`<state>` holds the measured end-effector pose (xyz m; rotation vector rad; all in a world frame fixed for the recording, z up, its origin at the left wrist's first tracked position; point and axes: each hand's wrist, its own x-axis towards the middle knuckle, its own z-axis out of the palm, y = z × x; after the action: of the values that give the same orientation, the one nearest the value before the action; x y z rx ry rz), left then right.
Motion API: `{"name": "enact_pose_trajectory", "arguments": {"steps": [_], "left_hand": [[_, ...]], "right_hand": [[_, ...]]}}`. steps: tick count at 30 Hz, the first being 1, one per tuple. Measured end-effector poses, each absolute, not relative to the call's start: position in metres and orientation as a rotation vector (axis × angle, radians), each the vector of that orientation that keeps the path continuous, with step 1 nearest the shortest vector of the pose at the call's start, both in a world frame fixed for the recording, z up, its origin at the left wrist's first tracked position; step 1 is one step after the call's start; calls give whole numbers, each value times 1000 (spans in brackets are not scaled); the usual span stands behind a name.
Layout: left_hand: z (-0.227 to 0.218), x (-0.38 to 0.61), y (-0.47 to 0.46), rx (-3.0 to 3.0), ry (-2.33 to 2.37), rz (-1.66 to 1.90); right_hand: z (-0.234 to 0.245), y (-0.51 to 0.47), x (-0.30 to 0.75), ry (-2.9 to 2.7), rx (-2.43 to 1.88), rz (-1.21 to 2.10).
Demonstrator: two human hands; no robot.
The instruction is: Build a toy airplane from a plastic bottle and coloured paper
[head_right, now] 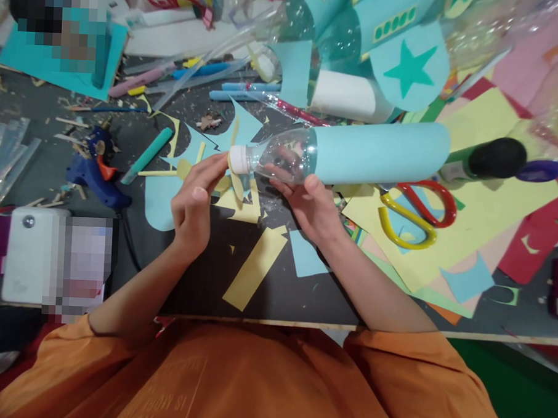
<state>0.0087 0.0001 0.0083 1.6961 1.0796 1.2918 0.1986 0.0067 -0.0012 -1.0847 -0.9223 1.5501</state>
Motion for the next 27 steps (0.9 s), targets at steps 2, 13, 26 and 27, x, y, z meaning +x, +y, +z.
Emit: {"name": "enact_pose_trajectory", "arguments": {"steps": [2, 13, 26, 27], "left_hand": [[10, 9, 0, 1714, 1081, 1288], [1, 10, 4, 1408, 1133, 1295], [-12, 5, 18, 981, 1158, 1301], [-13, 5, 18, 973, 1159, 1294]], "right_hand": [[-1, 7, 198, -905, -1064, 1560], [0, 7, 197, -835, -987, 1553], [-9, 1, 191, -831, -1132, 1562], [-10, 1, 191, -841, -1122, 1569]]}}
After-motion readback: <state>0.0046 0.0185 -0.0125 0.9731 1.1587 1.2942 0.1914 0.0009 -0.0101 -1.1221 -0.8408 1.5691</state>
